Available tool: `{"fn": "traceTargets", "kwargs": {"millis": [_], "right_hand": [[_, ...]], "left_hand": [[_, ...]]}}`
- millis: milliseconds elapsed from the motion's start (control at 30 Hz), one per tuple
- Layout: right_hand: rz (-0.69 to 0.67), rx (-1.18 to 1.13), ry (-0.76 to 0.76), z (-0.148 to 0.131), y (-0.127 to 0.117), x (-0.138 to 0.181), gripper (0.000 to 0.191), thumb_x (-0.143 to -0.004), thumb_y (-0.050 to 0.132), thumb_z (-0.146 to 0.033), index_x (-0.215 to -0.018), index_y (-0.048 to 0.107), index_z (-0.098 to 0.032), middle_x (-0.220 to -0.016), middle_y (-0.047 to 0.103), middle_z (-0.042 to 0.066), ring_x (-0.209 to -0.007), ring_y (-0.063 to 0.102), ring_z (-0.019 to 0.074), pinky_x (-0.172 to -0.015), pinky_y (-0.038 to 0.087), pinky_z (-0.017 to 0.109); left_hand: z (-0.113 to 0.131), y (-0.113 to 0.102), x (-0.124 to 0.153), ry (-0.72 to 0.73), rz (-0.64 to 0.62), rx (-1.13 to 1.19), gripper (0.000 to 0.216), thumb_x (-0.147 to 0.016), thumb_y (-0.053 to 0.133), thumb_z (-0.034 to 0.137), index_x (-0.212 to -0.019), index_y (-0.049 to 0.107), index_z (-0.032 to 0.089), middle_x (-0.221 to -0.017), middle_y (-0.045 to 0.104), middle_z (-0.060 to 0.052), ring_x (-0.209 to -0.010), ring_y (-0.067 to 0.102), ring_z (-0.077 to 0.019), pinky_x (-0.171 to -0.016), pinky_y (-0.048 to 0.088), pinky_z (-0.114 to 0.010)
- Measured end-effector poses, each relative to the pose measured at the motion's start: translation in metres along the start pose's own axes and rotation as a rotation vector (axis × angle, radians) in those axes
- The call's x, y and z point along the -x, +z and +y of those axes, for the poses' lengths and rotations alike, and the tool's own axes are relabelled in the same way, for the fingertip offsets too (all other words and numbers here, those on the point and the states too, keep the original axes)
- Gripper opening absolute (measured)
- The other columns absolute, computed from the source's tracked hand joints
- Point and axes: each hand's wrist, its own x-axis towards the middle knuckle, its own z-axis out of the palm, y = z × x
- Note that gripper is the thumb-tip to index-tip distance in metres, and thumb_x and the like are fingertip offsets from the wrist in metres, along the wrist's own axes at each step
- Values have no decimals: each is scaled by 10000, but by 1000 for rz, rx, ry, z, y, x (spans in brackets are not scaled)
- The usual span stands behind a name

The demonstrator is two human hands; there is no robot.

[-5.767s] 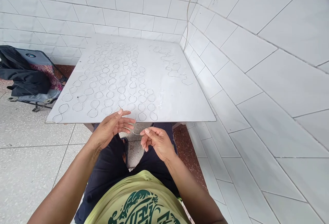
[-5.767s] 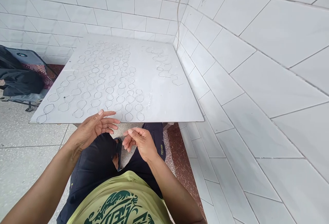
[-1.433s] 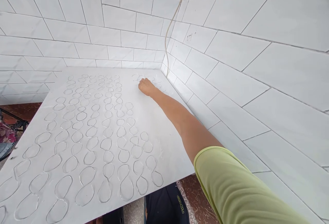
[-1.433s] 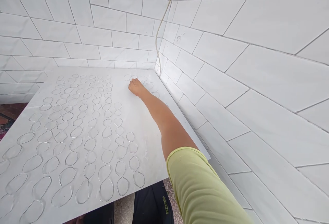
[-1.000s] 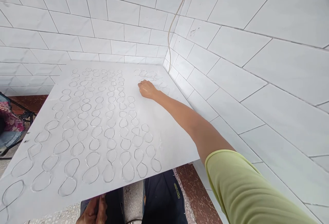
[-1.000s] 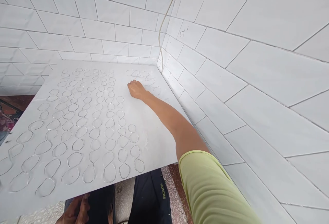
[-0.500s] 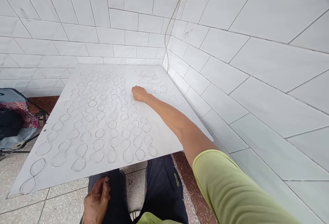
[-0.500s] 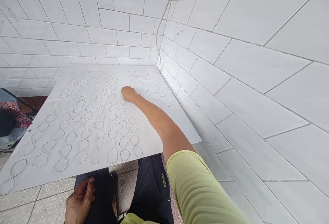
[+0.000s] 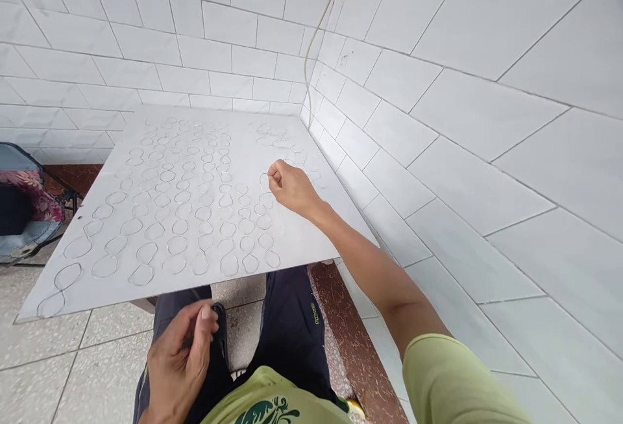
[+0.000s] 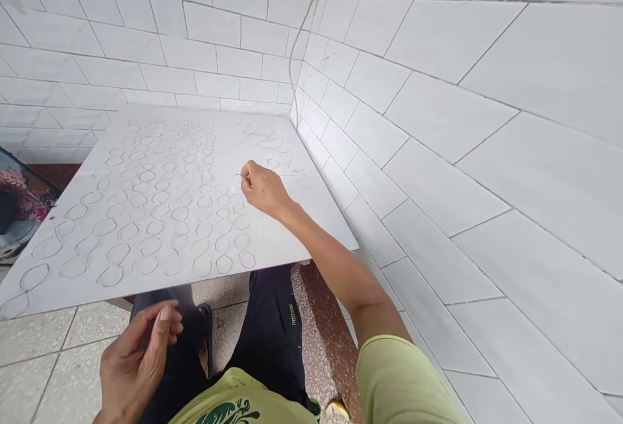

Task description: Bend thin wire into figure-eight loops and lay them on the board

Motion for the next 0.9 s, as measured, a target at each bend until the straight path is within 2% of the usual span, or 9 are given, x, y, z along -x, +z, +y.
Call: {"fn": "traceTargets", "kwargs": {"millis": [100, 167, 233, 433, 567, 667, 733, 800, 900], "right_hand": [[59, -44, 62, -32, 15, 45, 168, -990, 452, -234, -1118, 553, -275, -834, 686, 16, -804, 689, 220, -789, 512, 352], [89, -132, 130, -51, 33, 70, 155, -994, 457, -276, -1127, 535, -280, -787, 683, 4, -739, 690, 207, -767, 523, 340], [118, -255, 186, -66, 53, 93, 152, -998, 443, -297, -1130, 519, -283, -736, 673, -14, -668, 680, 189, -727, 531, 324], [25, -545, 176, -82, 87, 143, 95, -1026, 483, -329, -1055, 516, -244, -719, 680, -40, -539, 603, 143, -566, 459, 265], [-16, -257, -141, -75, 77, 152, 107, -1050, 508, -274, -1084, 590, -215, -894, 722, 34, -737, 646, 158, -652, 429, 272], [-61, 19, -428, -70, 72, 152, 165, -1066, 461, -183, -1006, 614, -204, -817, 681, 40, -777, 610, 174, -652, 372, 288], [-75, 114, -505, -70, 75, 153, 193, -1054, 450, -132, -961, 605, -203, -740, 646, 23, -716, 570, 167, -612, 325, 293], [-50, 115, -472, -71, 83, 156, 186, -1038, 451, -118, -939, 585, -200, -697, 626, 13, -662, 546, 160, -586, 300, 296], [30, -62, -253, -76, 98, 162, 179, -1038, 426, -165, -907, 539, -210, -642, 609, -5, -592, 551, 153, -572, 323, 288]], "left_hand": [[47, 8, -20, 6, -10, 220, 441, -962, 630, 520, -1266, 655, 201, -1123, 753, -89, -935, 740, -210, -838, 615, -333], [63, 19, -33, 13, -95, 336, 525, -948, 672, 495, -1374, 592, 199, -1275, 702, -125, -1053, 722, -234, -884, 611, -366], [71, 29, -40, 2, -103, 464, 522, -946, 683, 486, -1365, 596, 188, -1261, 697, -124, -1027, 720, -230, -852, 621, -365], [63, 30, -36, -37, 27, 489, 333, -1012, 586, 470, -1042, 742, 177, -1019, 738, -71, -727, 658, -137, -699, 573, -278], [50, 13, -38, -91, -178, 508, 320, -1017, 576, 466, -957, 717, 185, -850, 709, -40, -625, 620, -131, -567, 516, -260], [46, 6, -41, -121, -307, 472, 326, -1017, 568, 480, -927, 678, 187, -734, 661, -16, -569, 600, -135, -506, 487, -256], [44, 4, -43, -127, -351, 425, 350, -1021, 549, 502, -899, 649, 190, -684, 634, -4, -550, 597, -139, -498, 487, -257], [43, 3, -43, -116, -373, 389, 373, -1028, 522, 526, -898, 634, 194, -656, 616, 4, -537, 595, -141, -494, 491, -260], [40, 4, -41, -76, -366, 353, 380, -1036, 497, 536, -910, 631, 203, -632, 596, 14, -533, 587, -140, -504, 498, -259]]}}
